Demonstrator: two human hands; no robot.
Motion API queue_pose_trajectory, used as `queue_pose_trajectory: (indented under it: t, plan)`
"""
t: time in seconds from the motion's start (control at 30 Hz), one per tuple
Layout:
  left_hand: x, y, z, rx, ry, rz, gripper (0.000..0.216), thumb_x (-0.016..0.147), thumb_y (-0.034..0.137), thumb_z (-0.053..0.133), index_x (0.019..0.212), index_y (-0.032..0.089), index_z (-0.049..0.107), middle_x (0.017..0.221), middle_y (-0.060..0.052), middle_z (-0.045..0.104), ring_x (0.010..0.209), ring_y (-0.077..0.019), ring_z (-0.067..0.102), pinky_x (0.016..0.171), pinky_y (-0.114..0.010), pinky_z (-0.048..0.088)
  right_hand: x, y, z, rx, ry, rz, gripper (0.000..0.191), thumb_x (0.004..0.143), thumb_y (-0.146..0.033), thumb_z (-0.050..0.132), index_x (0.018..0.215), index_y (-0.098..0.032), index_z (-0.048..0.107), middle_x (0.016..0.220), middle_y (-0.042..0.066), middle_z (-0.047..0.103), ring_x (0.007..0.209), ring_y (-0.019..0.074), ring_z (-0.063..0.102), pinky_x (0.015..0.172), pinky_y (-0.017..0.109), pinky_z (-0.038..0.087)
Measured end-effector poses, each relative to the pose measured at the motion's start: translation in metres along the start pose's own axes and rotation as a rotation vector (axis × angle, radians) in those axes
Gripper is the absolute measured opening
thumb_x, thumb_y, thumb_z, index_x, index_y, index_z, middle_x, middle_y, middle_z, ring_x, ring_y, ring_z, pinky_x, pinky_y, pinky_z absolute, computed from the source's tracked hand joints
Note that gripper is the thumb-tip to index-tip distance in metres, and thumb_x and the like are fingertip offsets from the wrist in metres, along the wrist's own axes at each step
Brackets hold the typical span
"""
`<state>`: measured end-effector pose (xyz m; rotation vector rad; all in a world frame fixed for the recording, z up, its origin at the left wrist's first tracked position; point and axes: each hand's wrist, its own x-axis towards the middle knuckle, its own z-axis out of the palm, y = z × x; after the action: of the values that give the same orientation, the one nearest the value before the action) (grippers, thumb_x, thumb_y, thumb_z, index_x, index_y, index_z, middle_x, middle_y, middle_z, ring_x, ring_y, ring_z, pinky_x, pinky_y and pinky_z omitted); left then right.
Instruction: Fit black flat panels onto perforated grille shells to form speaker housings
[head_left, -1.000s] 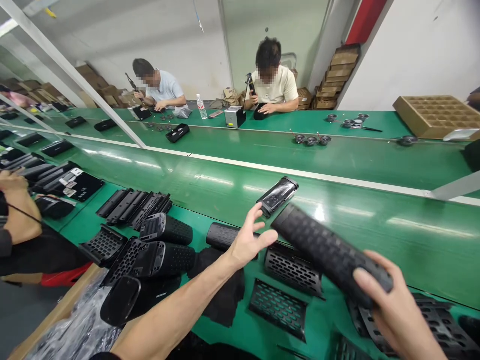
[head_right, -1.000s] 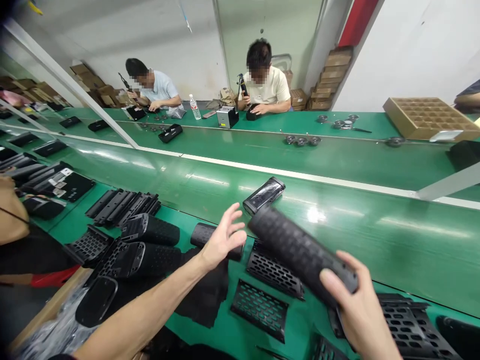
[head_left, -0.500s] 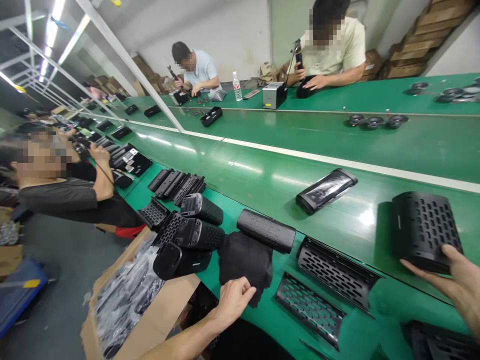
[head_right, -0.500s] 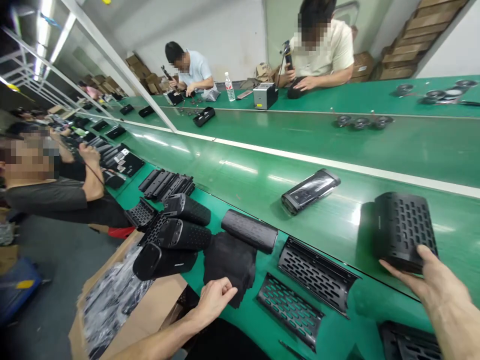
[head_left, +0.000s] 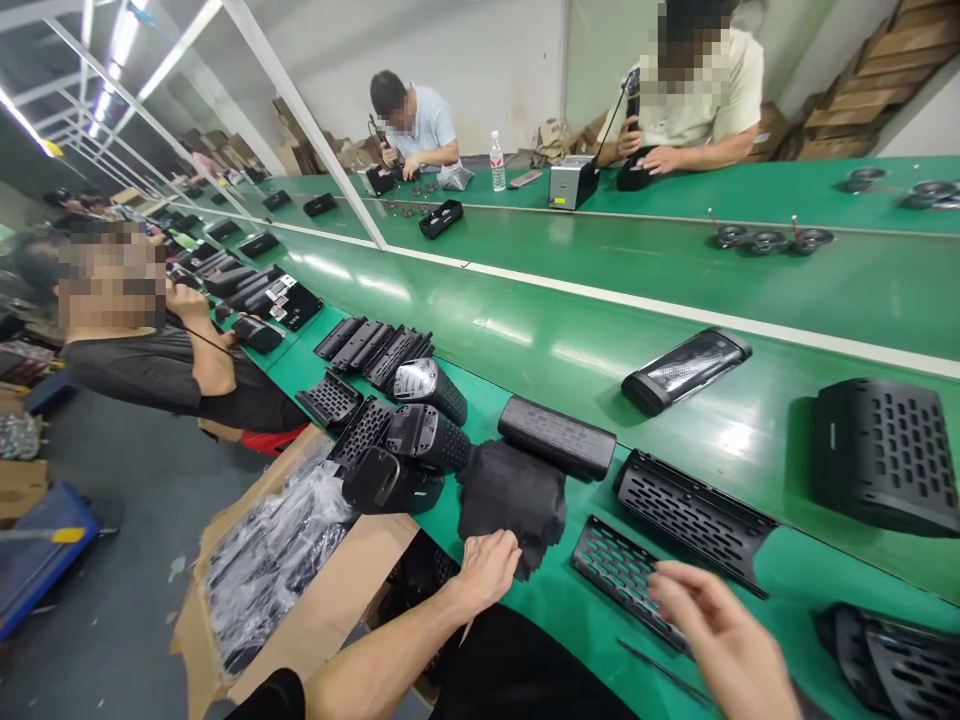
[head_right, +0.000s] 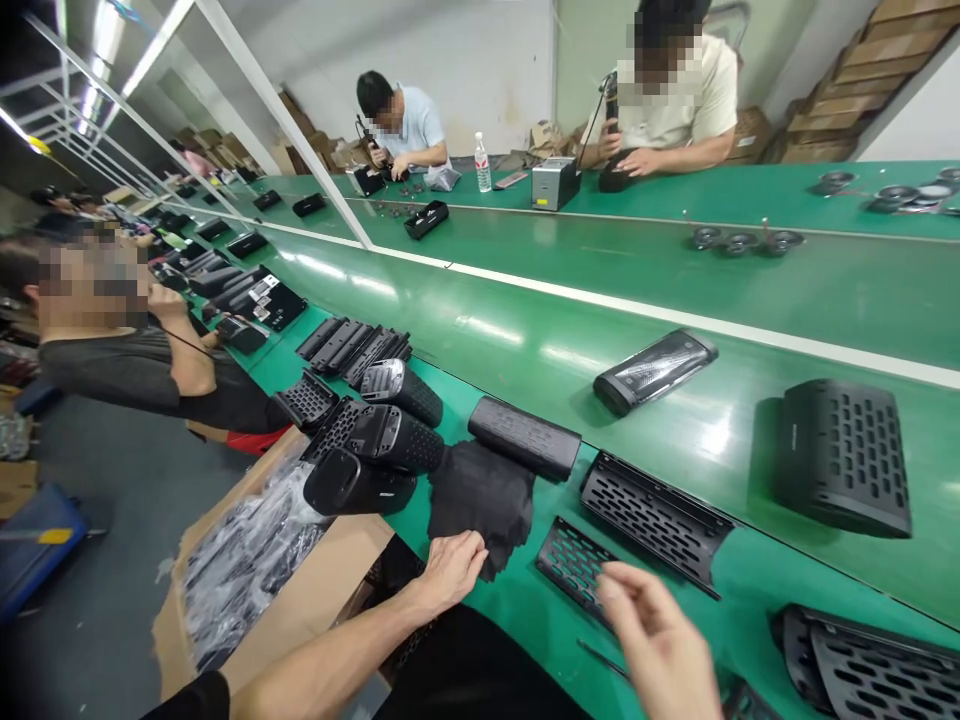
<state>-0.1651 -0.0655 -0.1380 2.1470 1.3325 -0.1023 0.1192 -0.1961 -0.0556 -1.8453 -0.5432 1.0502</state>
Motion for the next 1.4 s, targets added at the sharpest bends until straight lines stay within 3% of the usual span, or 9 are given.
queue_pose_trajectory:
  t: [0.17,0.3,0.37,0.47,0.57,0.8,0.93,1.17,1.4]
  plan:
    - [-0.004,-0.001,-0.004,-0.075,0.073,0.139,0.014,0.097,0.026,0.055,0.088,0.023,0.066,0.083,-0.002,0.071,0.076,-0.0161,0.067,0.074,-0.027,0.042,0.0,0.03,0.085,0.019,-0.233,0.048,0.061,0.072,-0.073,0.073,0.1,-0.018,0.071,0.085,0.009,0.073,0.079,0.0278,0.07,0.074,0.039,0.057]
    - [-0.011,0.008,-0.008,-0.154,0.121,0.265,0.018,0.098,0.03,0.055,0.087,0.022,0.067,0.08,-0.002,0.07,0.073,-0.0147,0.065,0.073,-0.026,0.045,0.017,0.048,0.121,-0.017,-0.299,0.071,0.062,0.084,-0.06,0.076,0.127,-0.017,0.063,0.107,0.009,0.073,0.091,0.024,0.071,0.086,0.042,0.057]
    - [-0.013,0.016,-0.008,-0.189,0.138,0.309,0.021,0.099,0.031,0.054,0.085,0.021,0.067,0.078,-0.002,0.069,0.069,-0.0138,0.063,0.07,-0.026,0.045,0.023,0.054,0.128,-0.06,-0.346,0.075,0.044,0.093,-0.051,0.072,0.12,-0.017,0.066,0.103,0.006,0.071,0.086,0.0208,0.069,0.081,0.041,0.058]
    - [-0.011,0.03,-0.006,-0.24,0.152,0.348,0.017,0.097,0.03,0.056,0.087,0.021,0.067,0.078,-0.002,0.068,0.067,-0.013,0.062,0.069,-0.025,0.046,0.03,0.062,0.115,-0.175,-0.314,0.078,0.03,0.098,-0.046,0.068,0.104,-0.016,0.068,0.098,0.003,0.068,0.084,0.0195,0.067,0.077,0.037,0.058]
    - [-0.002,0.048,-0.005,-0.275,0.16,0.338,0.009,0.095,0.027,0.06,0.095,0.022,0.067,0.086,-0.002,0.07,0.073,-0.0137,0.063,0.074,-0.026,0.048,0.036,0.067,0.075,-0.329,-0.163,0.136,0.034,0.099,-0.049,0.067,0.107,-0.016,0.068,0.099,0.003,0.068,0.085,0.0204,0.067,0.077,0.038,0.057]
    - [0.044,0.089,0.001,-0.219,0.09,0.211,0.029,0.094,0.027,0.061,0.123,0.025,0.062,0.118,-0.006,0.067,0.111,-0.0216,0.065,0.092,-0.033,0.052,0.037,0.084,-0.007,-0.592,0.16,0.383,0.038,0.099,-0.055,0.062,0.115,-0.021,0.068,0.113,0.008,0.068,0.098,0.0224,0.065,0.092,0.046,0.053]
    - [0.07,0.106,0.006,-0.153,-0.012,0.156,0.043,0.093,0.032,0.063,0.136,0.025,0.057,0.128,-0.008,0.063,0.115,-0.0262,0.065,0.093,-0.037,0.052,0.036,0.096,-0.015,-0.612,0.277,0.404,0.049,0.097,-0.06,0.063,0.125,-0.019,0.063,0.116,0.009,0.066,0.1,0.0249,0.064,0.093,0.049,0.052]
    - [0.089,0.117,-0.001,-0.163,-0.102,0.108,0.018,0.097,0.029,0.056,0.107,0.023,0.071,0.112,-0.006,0.066,0.097,-0.0224,0.066,0.09,-0.036,0.049,0.042,0.118,-0.022,-0.473,0.264,0.23,0.034,0.098,-0.048,0.067,0.115,-0.019,0.067,0.113,0.007,0.066,0.101,0.0238,0.064,0.093,0.047,0.052]
    - [0.085,0.113,-0.029,-0.44,-0.179,0.199,0.019,0.095,0.039,0.061,0.092,0.023,0.069,0.09,-0.001,0.067,0.093,-0.0193,0.06,0.087,-0.031,0.047,0.03,0.118,-0.027,-0.109,0.277,0.168,0.034,0.096,-0.052,0.067,0.103,-0.018,0.065,0.096,0.004,0.068,0.086,0.0203,0.066,0.084,0.041,0.054]
